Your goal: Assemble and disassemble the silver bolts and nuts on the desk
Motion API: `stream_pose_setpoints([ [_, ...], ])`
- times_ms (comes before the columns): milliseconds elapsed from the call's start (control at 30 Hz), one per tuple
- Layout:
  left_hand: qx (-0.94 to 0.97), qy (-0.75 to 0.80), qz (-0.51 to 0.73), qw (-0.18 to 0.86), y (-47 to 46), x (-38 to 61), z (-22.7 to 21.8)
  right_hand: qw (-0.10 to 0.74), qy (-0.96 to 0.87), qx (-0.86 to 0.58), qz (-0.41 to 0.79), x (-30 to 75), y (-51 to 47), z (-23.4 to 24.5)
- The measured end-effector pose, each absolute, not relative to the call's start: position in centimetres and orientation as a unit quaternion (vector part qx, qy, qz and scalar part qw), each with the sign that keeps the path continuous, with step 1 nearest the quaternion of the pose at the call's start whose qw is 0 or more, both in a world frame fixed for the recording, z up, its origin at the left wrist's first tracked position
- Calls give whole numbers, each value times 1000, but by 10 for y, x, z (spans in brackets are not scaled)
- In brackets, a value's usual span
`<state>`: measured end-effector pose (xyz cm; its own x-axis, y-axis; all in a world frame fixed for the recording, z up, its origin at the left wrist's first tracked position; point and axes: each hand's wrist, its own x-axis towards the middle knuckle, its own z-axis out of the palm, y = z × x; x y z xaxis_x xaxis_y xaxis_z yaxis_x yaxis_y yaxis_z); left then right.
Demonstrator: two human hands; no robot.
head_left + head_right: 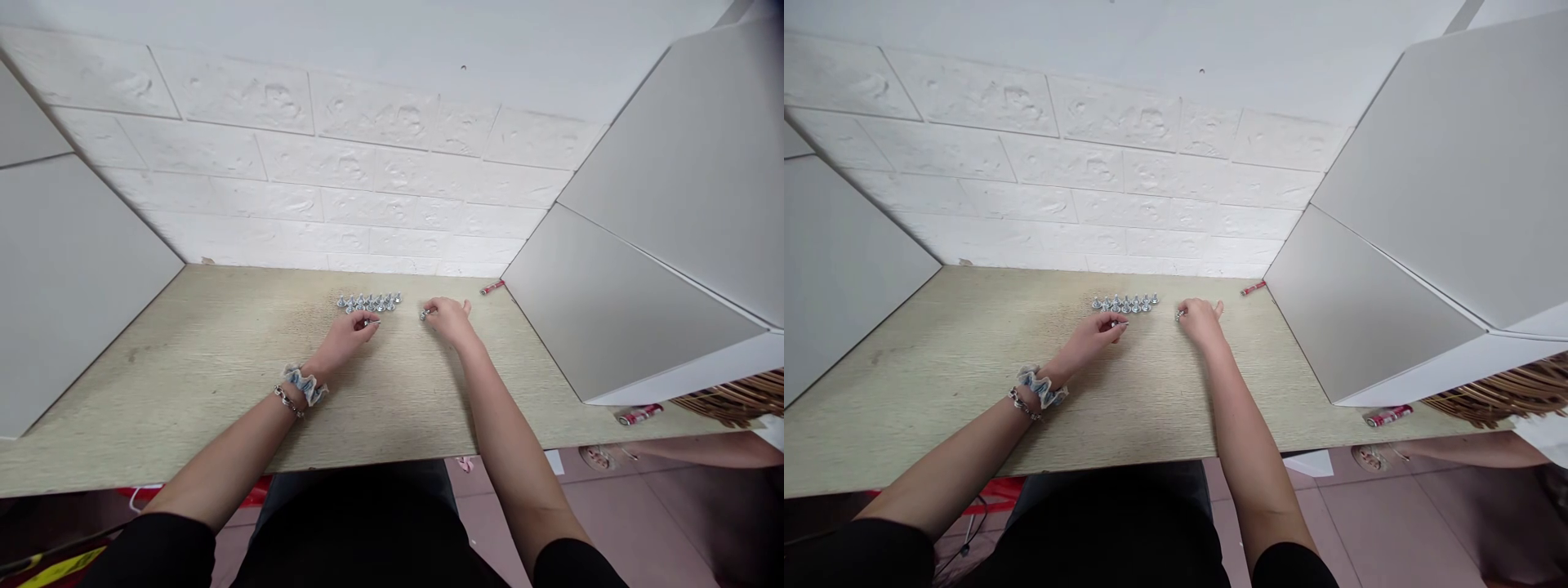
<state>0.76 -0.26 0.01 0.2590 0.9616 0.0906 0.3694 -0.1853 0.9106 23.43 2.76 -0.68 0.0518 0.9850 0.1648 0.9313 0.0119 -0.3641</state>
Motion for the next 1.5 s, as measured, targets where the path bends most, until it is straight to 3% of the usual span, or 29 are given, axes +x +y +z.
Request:
stream_pose_setpoints([
  [867,682,485,357,414,-4,8,1,168,-697,-695,53,231,29,-12],
  [1067,656,468,366,465,-1,8,-3,247,-699,-670,45,221,17,4],
  [1200,606,444,363,551,1,9,-5,326,-753,-550,155,199,4,13],
  [1300,582,420,357,598,0,8,-3,321,-782,-481,235,181,-5,13],
  [1500,585,393,351,617,-7,9,-1,317,-747,-489,321,168,-11,11],
])
